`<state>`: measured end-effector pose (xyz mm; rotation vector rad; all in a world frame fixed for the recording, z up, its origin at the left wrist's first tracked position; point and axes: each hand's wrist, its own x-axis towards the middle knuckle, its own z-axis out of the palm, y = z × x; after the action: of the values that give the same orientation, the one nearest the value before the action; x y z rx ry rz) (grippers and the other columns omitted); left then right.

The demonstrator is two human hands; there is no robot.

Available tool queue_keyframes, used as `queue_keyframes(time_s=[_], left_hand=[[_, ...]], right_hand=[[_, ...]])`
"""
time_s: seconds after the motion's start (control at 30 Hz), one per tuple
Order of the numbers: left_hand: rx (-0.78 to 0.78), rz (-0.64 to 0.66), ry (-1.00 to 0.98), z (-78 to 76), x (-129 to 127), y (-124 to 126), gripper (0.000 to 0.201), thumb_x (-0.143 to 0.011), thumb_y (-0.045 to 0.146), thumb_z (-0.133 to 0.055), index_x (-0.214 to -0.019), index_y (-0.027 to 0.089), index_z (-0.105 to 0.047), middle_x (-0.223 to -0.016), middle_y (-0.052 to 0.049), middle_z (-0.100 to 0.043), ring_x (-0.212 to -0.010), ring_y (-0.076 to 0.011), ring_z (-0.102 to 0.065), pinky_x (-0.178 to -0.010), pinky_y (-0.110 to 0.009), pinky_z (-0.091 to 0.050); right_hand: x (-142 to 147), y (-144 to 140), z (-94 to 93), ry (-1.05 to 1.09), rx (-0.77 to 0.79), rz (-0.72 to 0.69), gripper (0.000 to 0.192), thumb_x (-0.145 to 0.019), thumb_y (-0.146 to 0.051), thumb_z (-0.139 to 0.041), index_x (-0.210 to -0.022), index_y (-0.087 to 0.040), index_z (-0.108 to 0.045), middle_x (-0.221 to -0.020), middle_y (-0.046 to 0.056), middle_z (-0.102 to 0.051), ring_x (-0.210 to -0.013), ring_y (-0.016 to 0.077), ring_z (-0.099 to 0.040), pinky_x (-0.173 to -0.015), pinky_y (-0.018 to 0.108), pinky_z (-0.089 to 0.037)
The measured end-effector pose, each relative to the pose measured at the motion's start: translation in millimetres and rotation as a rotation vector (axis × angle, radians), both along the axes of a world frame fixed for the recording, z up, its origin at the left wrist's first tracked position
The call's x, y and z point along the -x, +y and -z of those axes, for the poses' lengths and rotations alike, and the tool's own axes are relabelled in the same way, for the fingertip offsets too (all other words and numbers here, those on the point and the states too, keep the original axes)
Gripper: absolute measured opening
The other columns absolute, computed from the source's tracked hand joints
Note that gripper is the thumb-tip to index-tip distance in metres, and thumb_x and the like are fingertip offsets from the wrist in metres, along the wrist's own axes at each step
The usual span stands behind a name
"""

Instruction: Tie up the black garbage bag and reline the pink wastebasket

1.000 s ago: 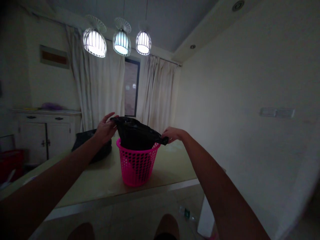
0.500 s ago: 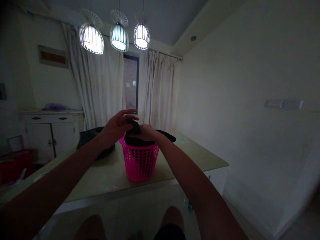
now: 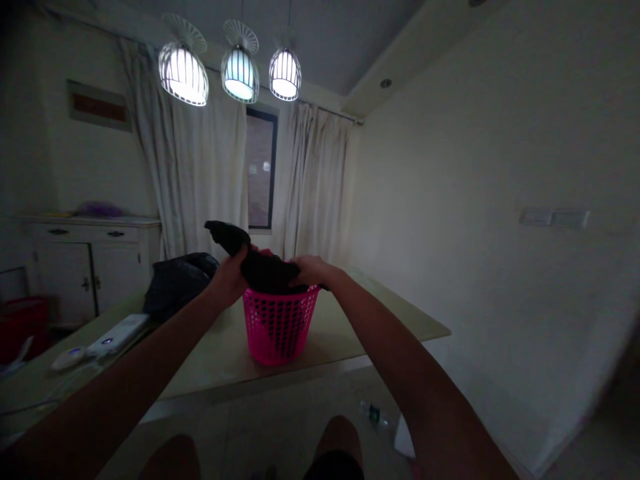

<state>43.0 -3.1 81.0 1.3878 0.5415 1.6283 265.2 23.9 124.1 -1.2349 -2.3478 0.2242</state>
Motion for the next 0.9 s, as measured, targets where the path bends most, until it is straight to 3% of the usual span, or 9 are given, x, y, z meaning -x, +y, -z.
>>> queue_keyframes(time_s=[0.1,0.2,0.23,0.3,0.37,0.5,0.7,0.8,0.9], left_hand=[[0.024,-0.037,-0.047,-1.5,11.8,4.6,0.040,-0.086,0.062,-0.072,-0.092,0.024,-0.059,-0.062,0.005,-0.053,-0.070,-0.0208,-0.068,-0.078,-0.037,-0.060],[0.045,-0.076,0.022,0.1,10.0,10.4,0.023,-0.079,0.040,-0.076,-0.080,0.022,-0.062,-0.055,0.007,-0.045,-0.056,-0.0151,-0.051,-0.061,-0.029,-0.046],[0.048,-0.088,0.052,1.3,6.5,11.9,0.019,-0.076,0.034,-0.076,-0.078,0.022,-0.062,-0.056,0.007,-0.047,-0.055,-0.0146,-0.049,-0.057,-0.029,-0.042],[0.054,-0.109,0.094,4.2,-1.1,14.1,0.016,-0.071,0.027,-0.077,-0.079,0.021,-0.065,-0.059,0.005,-0.054,-0.057,-0.0150,-0.049,-0.056,-0.029,-0.037],[0.066,-0.123,0.101,6.7,-5.3,16.0,0.019,-0.071,0.026,-0.075,-0.086,0.022,-0.066,-0.064,0.005,-0.056,-0.060,-0.0160,-0.051,-0.057,-0.029,-0.036],[0.090,-0.131,0.054,5.6,-2.8,21.2,0.019,-0.078,0.032,-0.069,-0.092,0.024,-0.060,-0.062,0.008,-0.049,-0.057,-0.0146,-0.046,-0.057,-0.027,-0.036],[0.095,0.082,0.092,-5.6,-11.5,21.1,0.032,-0.081,0.051,-0.067,-0.085,0.019,-0.067,-0.055,0.007,-0.038,-0.049,-0.0131,-0.039,-0.054,-0.028,-0.037],[0.102,0.160,0.131,-6.4,-18.0,19.0,0.064,-0.085,0.083,-0.058,-0.082,0.020,-0.068,-0.055,0.005,-0.041,-0.048,-0.0145,-0.040,-0.052,-0.030,-0.039],[0.098,0.131,0.127,-4.6,-17.0,21.2,0.086,-0.082,0.104,-0.031,-0.077,0.024,-0.063,-0.051,0.002,-0.043,-0.048,-0.0176,-0.045,-0.051,-0.032,-0.041]], right_hand=[[-47.7,2.9,-9.5,0.041,-0.001,0.190,0.021,-0.060,-0.005,-0.084,-0.058,-0.020,-0.069,-0.055,-0.002,-0.060,-0.057,0.0121,-0.049,-0.059,0.025,-0.035],[-65.7,0.9,-23.2,0.102,0.005,0.238,0.017,-0.063,-0.003,-0.077,-0.062,-0.019,-0.069,-0.053,-0.001,-0.059,-0.055,0.0122,-0.051,-0.060,0.025,-0.040],[-64.5,-2.3,-28.0,0.148,0.014,0.216,0.015,-0.066,-0.006,-0.076,-0.074,-0.018,-0.074,-0.062,0.001,-0.066,-0.059,0.0138,-0.057,-0.063,0.025,-0.045],[-57.4,-11.6,-35.5,0.363,0.064,0.050,0.042,-0.074,-0.016,-0.075,-0.115,-0.018,-0.077,-0.095,0.008,-0.080,-0.082,0.0194,-0.072,-0.078,0.030,-0.056],[-52.6,-20.6,-36.7,0.677,0.119,-0.183,0.071,-0.078,-0.025,-0.077,-0.147,-0.023,-0.062,-0.134,0.012,-0.076,-0.115,0.0246,-0.073,-0.099,0.038,-0.058],[-61.1,-21.1,-10.3,0.968,0.203,-0.304,0.080,-0.071,-0.038,-0.088,-0.145,-0.028,-0.063,-0.164,0.011,-0.056,-0.147,0.0275,-0.057,-0.121,0.042,-0.047],[-38.8,4.6,41.5,0.815,0.406,-0.329,0.072,-0.065,-0.049,-0.096,-0.128,-0.020,-0.075,-0.146,0.013,-0.072,-0.140,0.0332,-0.061,-0.124,0.052,-0.044],[-6.6,13.6,39.9,0.909,0.377,-0.295,0.057,-0.072,-0.049,-0.087,-0.120,-0.020,-0.076,-0.133,0.012,-0.077,-0.128,0.0315,-0.068,-0.116,0.048,-0.053],[18.3,24.4,31.6,0.966,0.303,-0.110,0.038,-0.082,-0.050,-0.066,-0.103,-0.019,-0.070,-0.108,0.013,-0.080,-0.105,0.0271,-0.075,-0.100,0.042,-0.062]])
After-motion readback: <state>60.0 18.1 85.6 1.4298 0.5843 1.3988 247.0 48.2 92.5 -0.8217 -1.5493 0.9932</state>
